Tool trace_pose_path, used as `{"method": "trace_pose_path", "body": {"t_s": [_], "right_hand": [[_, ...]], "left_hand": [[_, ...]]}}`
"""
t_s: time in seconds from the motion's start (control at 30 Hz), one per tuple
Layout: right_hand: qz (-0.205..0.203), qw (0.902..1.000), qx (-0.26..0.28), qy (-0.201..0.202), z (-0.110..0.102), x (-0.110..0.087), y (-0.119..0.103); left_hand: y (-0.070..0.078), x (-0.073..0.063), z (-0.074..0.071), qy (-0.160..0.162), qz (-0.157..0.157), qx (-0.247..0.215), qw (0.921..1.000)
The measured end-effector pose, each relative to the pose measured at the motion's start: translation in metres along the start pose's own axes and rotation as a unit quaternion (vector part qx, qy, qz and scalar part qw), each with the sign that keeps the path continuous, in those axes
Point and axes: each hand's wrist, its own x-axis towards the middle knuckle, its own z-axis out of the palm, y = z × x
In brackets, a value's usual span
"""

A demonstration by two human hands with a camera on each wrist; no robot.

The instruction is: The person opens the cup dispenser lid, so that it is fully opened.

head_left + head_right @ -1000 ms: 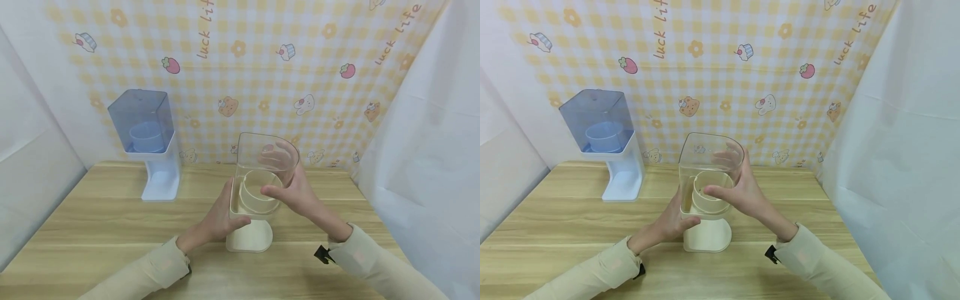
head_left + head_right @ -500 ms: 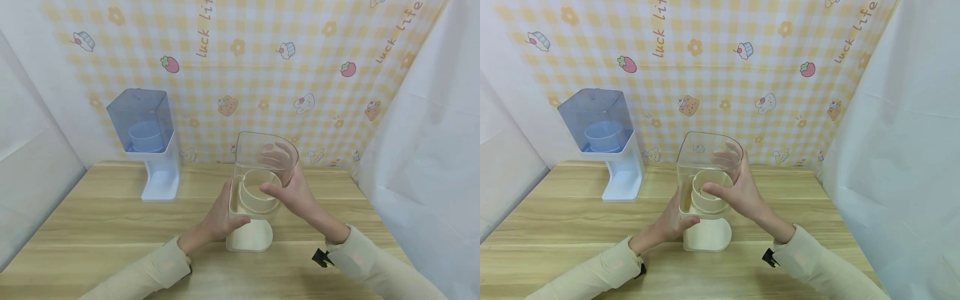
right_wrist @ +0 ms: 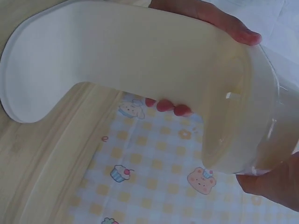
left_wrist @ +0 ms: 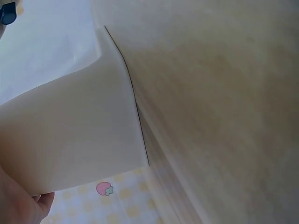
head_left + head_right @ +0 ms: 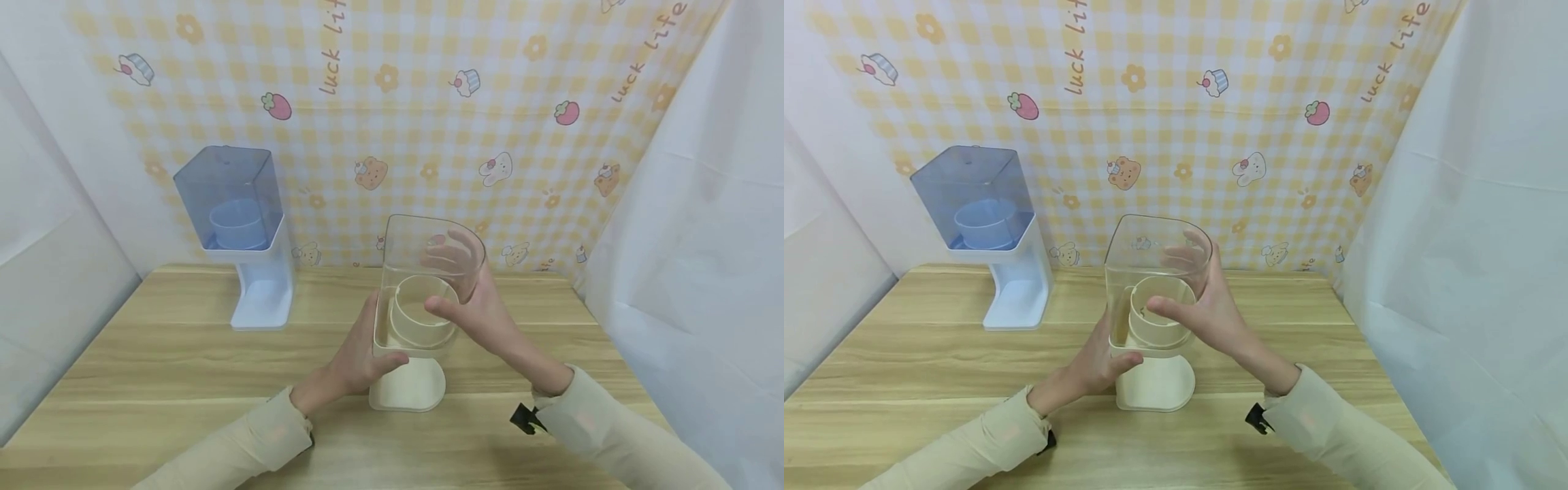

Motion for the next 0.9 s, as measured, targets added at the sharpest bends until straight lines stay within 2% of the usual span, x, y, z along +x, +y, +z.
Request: {"method": "trace_pose_path", "body": {"t_s": [0.33,0.57,0.7,0.9], "right_hand": [[0.031,0.9985,0.003,-0.044,-0.004,0.003,-0.009],[0.045,0.9972,-0.005,-0.058,-0.005,0.005,-0.014],[0.046,0.9976,0.000,-0.052,-0.006,0.003,-0.013],[0.037,0.9992,0.008,-0.011,-0.004,-0.002,-0.010]], "left_hand": [[0.001,0.000,-0.002,-0.011,0.001,-0.027,0.9996],[0.002,0.000,-0.003,-0.017,0.002,-0.028,0.9994],[0.001,0.000,-0.003,-0.019,-0.004,-0.019,0.9996],[0.001,-0.001,0.002,-0.008,-0.009,0.000,0.9999]]}}
